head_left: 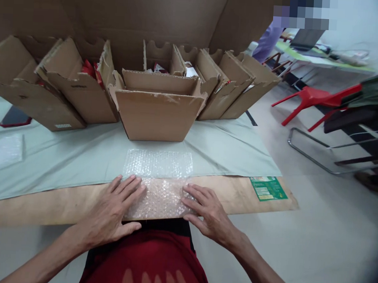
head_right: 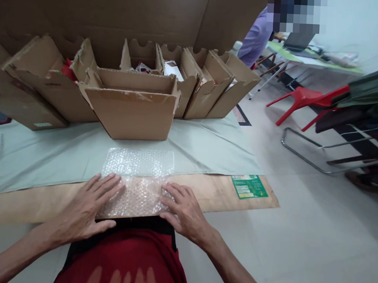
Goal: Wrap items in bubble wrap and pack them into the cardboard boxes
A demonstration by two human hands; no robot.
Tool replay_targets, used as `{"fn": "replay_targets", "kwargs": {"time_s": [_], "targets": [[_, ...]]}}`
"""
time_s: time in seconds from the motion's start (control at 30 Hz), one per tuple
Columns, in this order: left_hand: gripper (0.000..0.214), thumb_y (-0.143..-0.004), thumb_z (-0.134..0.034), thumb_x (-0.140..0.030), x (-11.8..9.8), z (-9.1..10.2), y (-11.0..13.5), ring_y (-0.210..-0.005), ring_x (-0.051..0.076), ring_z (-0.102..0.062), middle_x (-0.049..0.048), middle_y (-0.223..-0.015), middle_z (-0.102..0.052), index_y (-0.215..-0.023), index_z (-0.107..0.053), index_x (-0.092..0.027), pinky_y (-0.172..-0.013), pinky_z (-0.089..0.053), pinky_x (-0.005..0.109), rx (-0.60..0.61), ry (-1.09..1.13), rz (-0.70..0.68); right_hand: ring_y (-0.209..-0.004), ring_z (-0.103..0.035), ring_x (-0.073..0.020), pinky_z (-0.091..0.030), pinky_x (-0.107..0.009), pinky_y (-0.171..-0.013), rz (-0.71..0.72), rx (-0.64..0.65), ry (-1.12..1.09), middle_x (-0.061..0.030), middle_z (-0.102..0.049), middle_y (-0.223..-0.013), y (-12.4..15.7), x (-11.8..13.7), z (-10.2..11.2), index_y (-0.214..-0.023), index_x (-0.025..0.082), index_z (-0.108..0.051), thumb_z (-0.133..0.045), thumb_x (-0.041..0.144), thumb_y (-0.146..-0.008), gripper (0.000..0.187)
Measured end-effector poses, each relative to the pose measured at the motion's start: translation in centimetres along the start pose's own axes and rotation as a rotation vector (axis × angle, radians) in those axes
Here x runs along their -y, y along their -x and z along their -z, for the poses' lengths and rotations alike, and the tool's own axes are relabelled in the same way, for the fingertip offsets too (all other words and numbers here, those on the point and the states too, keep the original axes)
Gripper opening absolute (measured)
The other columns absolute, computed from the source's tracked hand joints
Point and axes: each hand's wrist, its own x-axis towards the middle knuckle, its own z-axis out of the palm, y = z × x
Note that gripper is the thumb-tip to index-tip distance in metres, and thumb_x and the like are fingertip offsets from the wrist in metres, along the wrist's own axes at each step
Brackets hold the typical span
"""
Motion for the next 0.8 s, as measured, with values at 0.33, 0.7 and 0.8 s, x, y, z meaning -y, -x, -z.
{"fn": "replay_targets", "kwargs": {"time_s": [0.33, 0.7, 0.8], "targets": [[0.026, -0.097, -0.053, -0.023, -0.1, 1.6, 0.7, -0.108, 0.021, -0.074, 0.0051, -0.113, -0.08, -0.119, -0.068, -0.022, -0.108, -0.052, 0.04, -0.283, 0.309, 0.185, -0.09, -0.075, -0.02, -0.06, -0.036, -0.082, -0.245, -0.296, -0.413, -0.0042, -0.078, -0.096, -1.7, 1.2, 1.9, -0.105, 0.024, -0.069, -0.06, 0.022, -0.098, 0.011], [0.029, -0.094, -0.052, -0.04, 2.1, 0.6, -3.3, -0.077, 0.025, -0.069, 0.0056, -0.08, -0.073, -0.098, -0.072, -0.02, -0.075, -0.052, 0.038, -0.184, 0.153, 0.527, -0.091, -0.07, -0.0265, -0.053, -0.046, -0.088, -0.47, -0.236, -0.136, -0.0067, -0.076, -0.097, -4.8, -2.8, -0.4, -0.131, 0.02, -0.06, -0.062, 0.026, -0.09, 0.042], [0.039, -0.096, -0.052, -0.044, 2.5, 0.4, -2.9, -0.085, 0.028, -0.068, 0.0101, -0.094, -0.071, -0.118, -0.067, -0.017, -0.079, -0.052, 0.04, -0.209, -0.011, 0.509, -0.106, -0.067, -0.0328, -0.052, -0.049, -0.089, -0.435, -0.188, 0.024, -0.0136, -0.074, -0.116, -4.7, -3.3, -0.7, -0.128, 0.018, -0.064, -0.065, 0.033, -0.091, 0.04]]}}
